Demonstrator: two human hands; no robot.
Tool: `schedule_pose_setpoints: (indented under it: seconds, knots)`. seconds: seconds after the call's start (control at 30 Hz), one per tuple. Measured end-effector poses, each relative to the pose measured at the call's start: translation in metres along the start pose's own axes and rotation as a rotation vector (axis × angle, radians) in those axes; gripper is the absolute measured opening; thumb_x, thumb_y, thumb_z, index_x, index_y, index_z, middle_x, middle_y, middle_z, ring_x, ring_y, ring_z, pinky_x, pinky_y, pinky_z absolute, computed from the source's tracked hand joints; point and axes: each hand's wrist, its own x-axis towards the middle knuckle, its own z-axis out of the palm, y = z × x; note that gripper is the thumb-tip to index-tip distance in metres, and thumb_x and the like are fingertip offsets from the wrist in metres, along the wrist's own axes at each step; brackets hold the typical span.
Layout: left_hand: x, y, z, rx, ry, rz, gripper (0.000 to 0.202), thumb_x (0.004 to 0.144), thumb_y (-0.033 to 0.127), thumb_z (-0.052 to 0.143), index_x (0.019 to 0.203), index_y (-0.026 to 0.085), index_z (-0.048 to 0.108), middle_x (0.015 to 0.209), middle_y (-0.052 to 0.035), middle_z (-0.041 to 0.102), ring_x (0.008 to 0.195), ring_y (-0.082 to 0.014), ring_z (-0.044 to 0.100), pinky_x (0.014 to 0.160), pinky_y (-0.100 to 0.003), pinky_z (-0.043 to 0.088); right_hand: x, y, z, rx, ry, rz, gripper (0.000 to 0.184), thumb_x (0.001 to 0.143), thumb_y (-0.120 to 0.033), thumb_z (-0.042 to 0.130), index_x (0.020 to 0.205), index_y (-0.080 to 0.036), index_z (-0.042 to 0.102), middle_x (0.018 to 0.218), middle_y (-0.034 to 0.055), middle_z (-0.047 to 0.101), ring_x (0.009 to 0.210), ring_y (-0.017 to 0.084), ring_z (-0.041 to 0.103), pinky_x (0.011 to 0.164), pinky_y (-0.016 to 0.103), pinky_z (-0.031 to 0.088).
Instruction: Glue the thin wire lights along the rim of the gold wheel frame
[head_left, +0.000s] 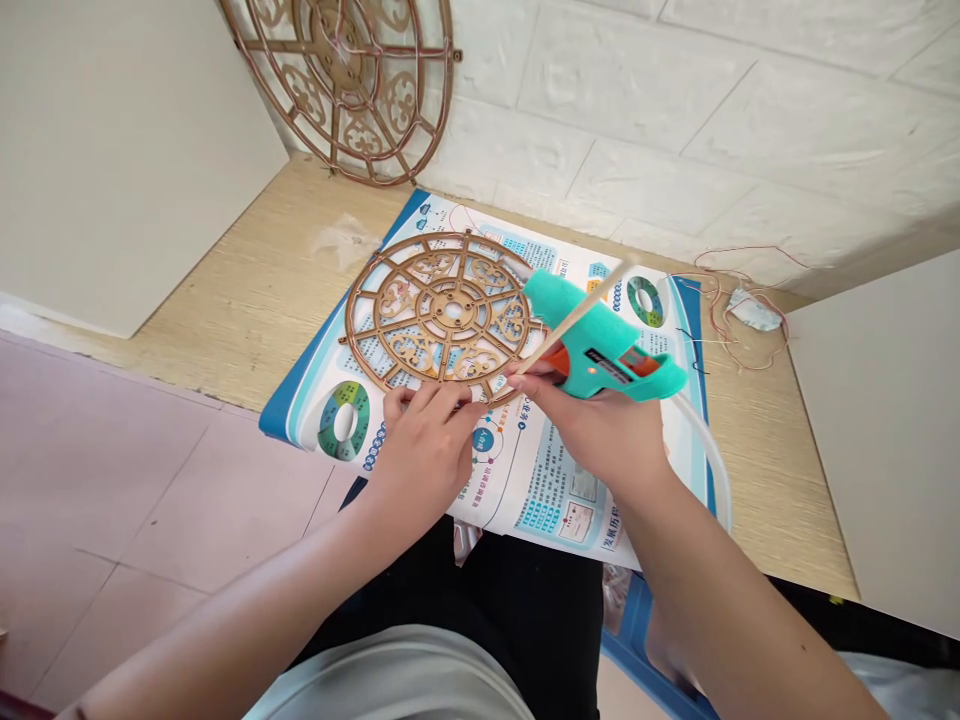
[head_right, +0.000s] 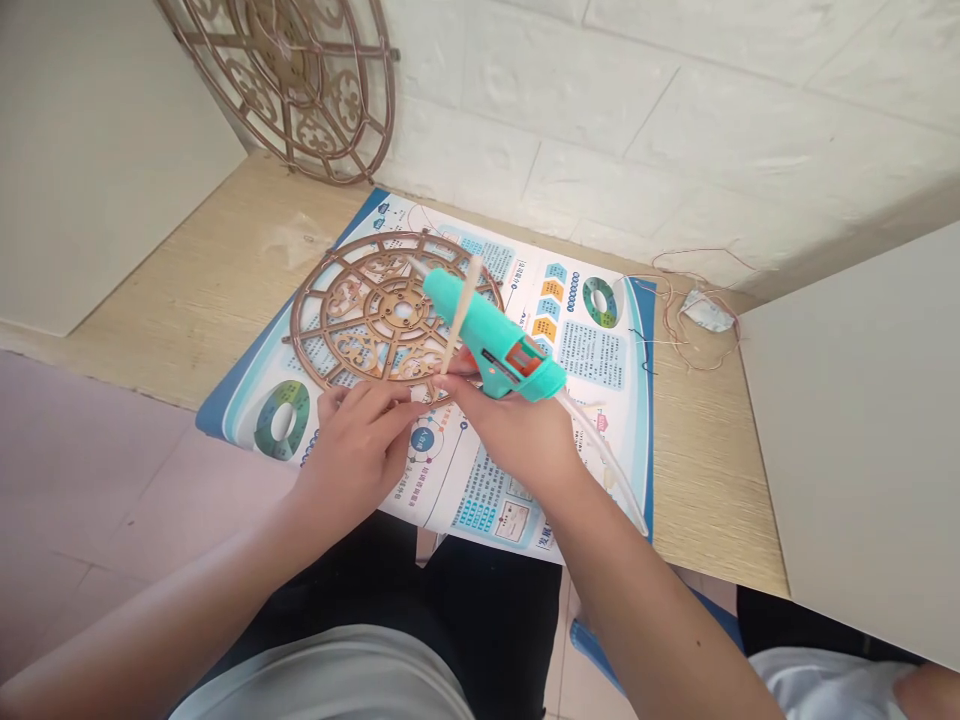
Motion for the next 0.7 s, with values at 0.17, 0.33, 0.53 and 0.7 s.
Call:
schedule_pose_setpoints:
  seconds: [0.17, 0.33, 0.53, 0.7]
  knots:
    - [0.000, 0.000, -0.001, 0.004, 0.009, 0.000, 0.027, 0.099, 0.005, 0.052, 0.108, 0.021, 0.071, 0.109, -0.0036, 0.075, 0.102, -0.0235, 0.067, 0.092, -0.044, 0.032, 0.004, -0.006, -0.016, 0.093, 0.198, 0.015, 0.019, 0.079, -0.041, 0.087, 0.088, -0.028, 0.075, 0.092, 0.0001, 0.081, 0.098, 0.029, 0.079, 0.095, 0.047, 0.066]
    - [0.000, -0.002, -0.001, -0.005, 0.019, 0.011, 0.028, 0.099, 0.004, 0.052, 0.107, 0.021, 0.072, 0.107, -0.0038, 0.074, 0.101, -0.0227, 0.068, 0.091, -0.043, 0.033, 0.021, -0.003, -0.054, -0.186, 0.270, 0.124, 0.019, 0.079, -0.035, 0.086, 0.086, -0.029, 0.070, 0.096, -0.0007, 0.080, 0.105, 0.030, 0.077, 0.097, 0.050, 0.062]
    - [0.002, -0.001, 0.000, -0.033, 0.037, 0.015, 0.027, 0.098, 0.004, 0.053, 0.106, 0.021, 0.072, 0.106, -0.0046, 0.075, 0.100, -0.0229, 0.068, 0.091, -0.043, 0.035, 0.053, 0.024, -0.100, -0.584, 0.161, 0.238, 0.017, 0.073, -0.033, 0.085, 0.068, -0.029, 0.069, 0.085, 0.0024, 0.078, 0.076, 0.028, 0.067, 0.070, 0.047, 0.050]
    - [0.003, 0.000, -0.004, -0.045, 0.029, 0.009, 0.031, 0.096, 0.001, 0.053, 0.108, 0.021, 0.073, 0.105, -0.0047, 0.075, 0.099, -0.0218, 0.068, 0.090, -0.043, 0.035, 0.071, 0.055, -0.109, -0.582, 0.014, 0.098, 0.027, 0.071, -0.035, 0.089, 0.057, -0.030, 0.066, 0.061, 0.0020, 0.065, 0.053, 0.018, 0.049, 0.056, 0.037, 0.037]
